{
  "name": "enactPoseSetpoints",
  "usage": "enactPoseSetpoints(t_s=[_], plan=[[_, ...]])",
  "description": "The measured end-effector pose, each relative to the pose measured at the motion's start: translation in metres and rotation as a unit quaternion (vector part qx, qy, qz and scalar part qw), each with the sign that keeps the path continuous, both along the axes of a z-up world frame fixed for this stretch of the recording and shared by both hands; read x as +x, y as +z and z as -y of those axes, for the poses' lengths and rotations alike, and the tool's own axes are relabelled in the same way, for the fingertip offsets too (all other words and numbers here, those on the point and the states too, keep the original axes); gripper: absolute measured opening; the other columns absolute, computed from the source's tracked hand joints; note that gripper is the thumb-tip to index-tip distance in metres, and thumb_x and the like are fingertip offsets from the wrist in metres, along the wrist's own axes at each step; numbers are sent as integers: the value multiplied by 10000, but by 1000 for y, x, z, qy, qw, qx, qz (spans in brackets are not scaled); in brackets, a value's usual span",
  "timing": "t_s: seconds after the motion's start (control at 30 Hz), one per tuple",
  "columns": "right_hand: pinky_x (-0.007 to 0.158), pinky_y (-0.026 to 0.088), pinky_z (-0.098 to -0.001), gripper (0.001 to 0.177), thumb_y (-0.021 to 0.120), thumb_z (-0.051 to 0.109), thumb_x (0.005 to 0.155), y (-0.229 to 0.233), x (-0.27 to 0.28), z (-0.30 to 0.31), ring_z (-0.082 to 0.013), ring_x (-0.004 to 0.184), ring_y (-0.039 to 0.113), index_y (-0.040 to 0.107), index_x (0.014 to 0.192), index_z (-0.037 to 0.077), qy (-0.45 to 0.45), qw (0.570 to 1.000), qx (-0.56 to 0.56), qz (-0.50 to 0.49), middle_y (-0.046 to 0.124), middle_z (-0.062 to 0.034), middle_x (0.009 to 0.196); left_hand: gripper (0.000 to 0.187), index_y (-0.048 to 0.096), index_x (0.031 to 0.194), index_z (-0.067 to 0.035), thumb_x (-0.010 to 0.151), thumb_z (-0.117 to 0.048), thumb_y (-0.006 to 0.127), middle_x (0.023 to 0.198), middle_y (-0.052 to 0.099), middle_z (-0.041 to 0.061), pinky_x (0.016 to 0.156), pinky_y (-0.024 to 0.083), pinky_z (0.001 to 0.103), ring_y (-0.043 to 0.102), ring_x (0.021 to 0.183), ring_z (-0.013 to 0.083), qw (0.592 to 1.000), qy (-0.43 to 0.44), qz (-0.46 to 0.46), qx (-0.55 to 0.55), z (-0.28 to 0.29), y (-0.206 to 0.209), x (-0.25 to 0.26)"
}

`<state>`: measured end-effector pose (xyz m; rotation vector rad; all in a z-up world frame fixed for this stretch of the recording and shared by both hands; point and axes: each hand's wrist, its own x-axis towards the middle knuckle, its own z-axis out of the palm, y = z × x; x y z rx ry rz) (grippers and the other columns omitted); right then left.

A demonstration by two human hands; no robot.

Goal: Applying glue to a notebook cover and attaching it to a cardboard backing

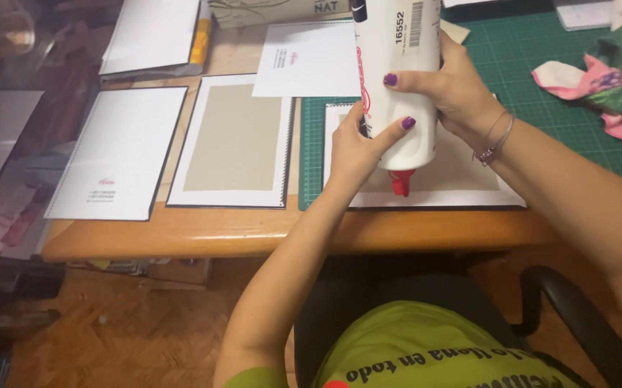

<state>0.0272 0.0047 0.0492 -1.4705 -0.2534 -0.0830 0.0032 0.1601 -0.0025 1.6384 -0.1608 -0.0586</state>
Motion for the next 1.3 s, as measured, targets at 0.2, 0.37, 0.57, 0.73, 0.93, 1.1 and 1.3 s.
enactPoseSetpoints(t_s=[0.2, 0.37, 0.57, 0.73, 0.93, 1.1, 1.3], plan=[[983, 633, -361, 678, 831, 232, 744, -3, 8, -26, -206, 1159, 689, 502, 1319, 86, 45, 999, -3, 31, 676, -82, 1285, 702, 695, 1194, -139, 624, -546, 752, 1057, 741, 7, 846, 511, 265, 664, 976, 151, 999, 27, -11, 26, -29, 7, -4], [959, 641, -349, 642, 831, 211, 750, -3, 8, -50, -201, 1129, 701, 529, 1302, 84, 60, 998, 3, 27, 692, -76, 1259, 607, 700, 1147, -131, 658, -481, 784, 990, 738, 7, 807, 518, 250, 657, 918, 132, 999, 38, -3, -7, -51, 1, -5], [952, 647, -359, 645, 832, 199, 744, -6, 10, -72, -203, 1129, 700, 518, 1295, 83, 71, 997, 8, 28, 689, -80, 1267, 632, 707, 1161, -161, 648, -525, 764, 995, 750, -2, 809, 526, 257, 666, 921, 131, 998, 55, 7, 28, -72, -2, -3], [979, 631, -350, 653, 833, 227, 753, -7, 14, -86, -202, 1159, 685, 509, 1303, 91, 91, 995, -9, 45, 679, -73, 1287, 763, 626, 1379, -157, 689, -441, 789, 1227, 743, 17, 960, 557, 276, 676, 1128, 135, 998, 48, 20, -33, -86, -3, -6], [997, 618, -349, 655, 840, 241, 762, -11, 24, -96, -197, 1177, 673, 506, 1308, 100, 103, 992, -21, 69, 668, -64, 1292, 640, 700, 1216, -143, 673, -471, 785, 988, 750, 10, 805, 533, 257, 655, 900, 128, 996, 84, 27, 2, -95, -6, -1], [984, 622, -353, 644, 830, 239, 780, -11, 29, -103, -199, 1170, 667, 497, 1312, 94, 106, 991, -16, 75, 663, -69, 1292, 595, 694, 1160, -141, 668, -460, 798, 991, 753, 8, 798, 551, 263, 672, 910, 125, 996, 82, 23, 5, -103, -2, 3], [964, 630, -351, 643, 835, 232, 764, -13, 40, -106, -194, 1147, 682, 512, 1301, 89, 101, 993, 4, 61, 678, -69, 1277, 595, 701, 1173, -163, 670, -467, 794, 1014, 760, 9, 804, 563, 261, 682, 930, 130, 997, 77, 21, 13, -108, 4, 11]])
